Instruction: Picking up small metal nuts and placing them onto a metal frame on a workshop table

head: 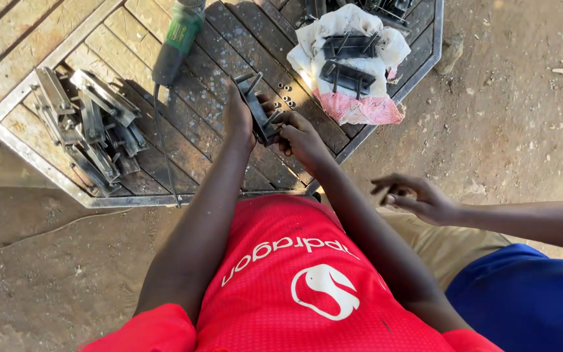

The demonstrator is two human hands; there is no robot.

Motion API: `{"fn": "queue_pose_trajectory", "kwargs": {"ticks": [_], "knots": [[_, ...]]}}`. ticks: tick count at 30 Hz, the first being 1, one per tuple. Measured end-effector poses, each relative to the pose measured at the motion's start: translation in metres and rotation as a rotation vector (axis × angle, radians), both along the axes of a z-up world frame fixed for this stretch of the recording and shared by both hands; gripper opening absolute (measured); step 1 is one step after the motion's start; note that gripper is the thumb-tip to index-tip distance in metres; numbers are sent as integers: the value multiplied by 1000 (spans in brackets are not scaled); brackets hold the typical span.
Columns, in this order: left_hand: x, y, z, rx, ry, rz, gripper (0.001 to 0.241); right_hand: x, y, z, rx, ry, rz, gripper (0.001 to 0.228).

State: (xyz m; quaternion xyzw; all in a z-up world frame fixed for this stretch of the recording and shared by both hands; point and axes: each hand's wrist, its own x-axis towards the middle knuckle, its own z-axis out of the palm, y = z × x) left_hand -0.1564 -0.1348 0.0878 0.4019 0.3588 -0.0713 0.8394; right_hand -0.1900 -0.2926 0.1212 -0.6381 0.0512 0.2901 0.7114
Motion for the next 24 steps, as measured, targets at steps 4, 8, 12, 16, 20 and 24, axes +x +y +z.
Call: {"fn": "queue_pose_trajectory", "kwargs": {"ticks": [4,8,12,16,20,24], "knots": [[10,6,-17,-123,-37,73,78,-2,2,19,15,-19,16,40],[6,5,3,-56,-67,0,68,0,6,8,2,24,-29,20],[3,12,8,-38,-93,6,67,-6,4,21,120,105,-30,37],[-4,17,34,-40,-89,12,67,-5,5,35,217,144,2,39],[-6,13,29,-25,-74,59,64,0,7,28,111,91,27,24],[-6,21,14,-28,-112,74,61,-1,8,29,162,131,44,36]]}}
